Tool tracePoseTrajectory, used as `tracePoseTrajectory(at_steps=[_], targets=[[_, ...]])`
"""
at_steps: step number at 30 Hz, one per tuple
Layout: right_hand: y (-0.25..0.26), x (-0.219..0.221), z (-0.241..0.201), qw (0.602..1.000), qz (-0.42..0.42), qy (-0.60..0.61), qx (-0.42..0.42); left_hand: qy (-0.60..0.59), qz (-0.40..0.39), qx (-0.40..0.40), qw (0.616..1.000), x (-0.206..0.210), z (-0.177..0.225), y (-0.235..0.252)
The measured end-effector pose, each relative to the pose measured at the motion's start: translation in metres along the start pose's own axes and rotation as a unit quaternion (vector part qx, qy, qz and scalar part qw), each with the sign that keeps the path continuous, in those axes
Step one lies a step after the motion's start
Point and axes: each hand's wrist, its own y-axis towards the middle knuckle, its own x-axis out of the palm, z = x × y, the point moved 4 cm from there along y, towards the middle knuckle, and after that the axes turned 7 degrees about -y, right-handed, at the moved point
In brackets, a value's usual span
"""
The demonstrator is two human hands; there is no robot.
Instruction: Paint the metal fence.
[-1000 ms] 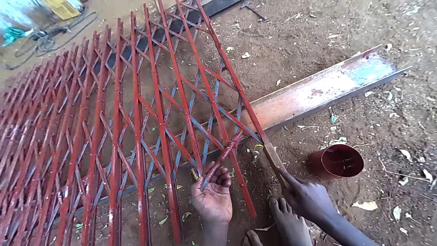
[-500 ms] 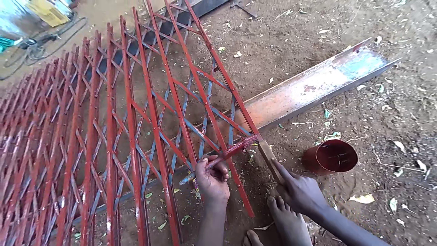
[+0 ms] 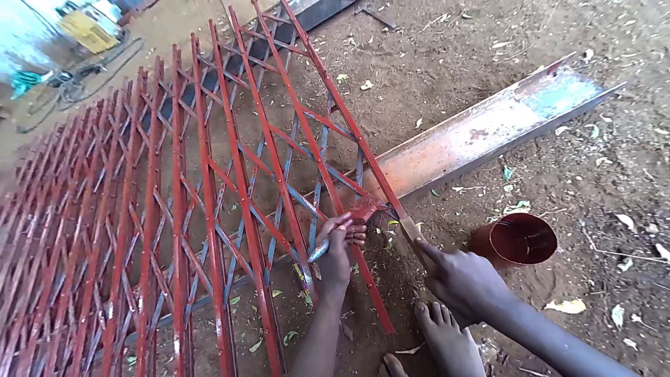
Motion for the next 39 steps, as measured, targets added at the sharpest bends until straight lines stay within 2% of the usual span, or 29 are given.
tracePoseTrajectory(at_steps=[3, 7, 10, 12, 15, 17, 18, 20, 22, 24, 27, 31, 34, 35, 38, 39], targets=[[0.002, -0.005, 0.000, 1.000, -0.026, 0.003, 0.007, 0.163, -0.018, 0.048, 0.985, 0.007, 0.012, 0.013], [0.003, -0.015, -0.003, 0.999, -0.048, 0.000, 0.006, 0.286, -0.084, 0.078, 0.951, 0.019, 0.020, 0.037], [0.001, -0.024, -0.006, 0.997, -0.072, -0.008, 0.005, 0.359, -0.035, 0.096, 0.928, 0.013, 0.024, 0.052], [0.002, -0.029, -0.008, 0.996, -0.086, -0.012, 0.006, 0.396, -0.030, 0.116, 0.910, 0.013, 0.027, 0.056], [0.002, -0.036, -0.013, 0.994, -0.104, -0.030, 0.002, 0.320, -0.142, 0.049, 0.935, 0.031, 0.022, 0.043], [0.001, -0.039, -0.018, 0.992, -0.118, -0.050, -0.009, 0.217, -0.161, -0.003, 0.963, 0.028, 0.015, 0.040], [0.001, -0.040, -0.020, 0.990, -0.127, -0.061, -0.017, 0.183, -0.143, -0.019, 0.973, 0.020, 0.014, 0.046], [0.002, -0.043, -0.022, 0.987, -0.140, -0.075, -0.035, 0.191, -0.072, 0.001, 0.979, 0.000, 0.014, 0.062], [0.004, -0.047, -0.022, 0.986, -0.141, -0.075, -0.043, 0.266, -0.029, 0.061, 0.962, -0.006, 0.017, 0.064], [0.007, -0.052, -0.021, 0.988, -0.131, -0.067, -0.045, 0.301, -0.083, 0.066, 0.948, 0.006, 0.015, 0.049], [0.010, -0.053, -0.017, 0.992, -0.111, -0.047, -0.048, 0.224, -0.165, 0.001, 0.961, 0.021, 0.011, 0.027], [0.007, -0.050, -0.005, 0.992, -0.116, -0.018, -0.036, 0.185, -0.124, 0.076, 0.972, 0.004, 0.017, 0.044], [0.003, -0.051, 0.001, 0.992, -0.120, -0.009, -0.035, 0.203, -0.233, 0.012, 0.951, 0.017, 0.010, 0.038], [0.002, -0.051, 0.001, 0.992, -0.123, -0.010, -0.033, 0.209, -0.238, 0.016, 0.948, 0.019, 0.009, 0.035], [0.001, -0.047, -0.002, 0.991, -0.129, -0.012, -0.026, 0.234, -0.149, 0.083, 0.957, 0.009, 0.017, 0.041], [0.000, -0.045, -0.003, 0.991, -0.129, -0.014, -0.019, 0.243, -0.139, 0.069, 0.958, 0.008, 0.020, 0.047]])
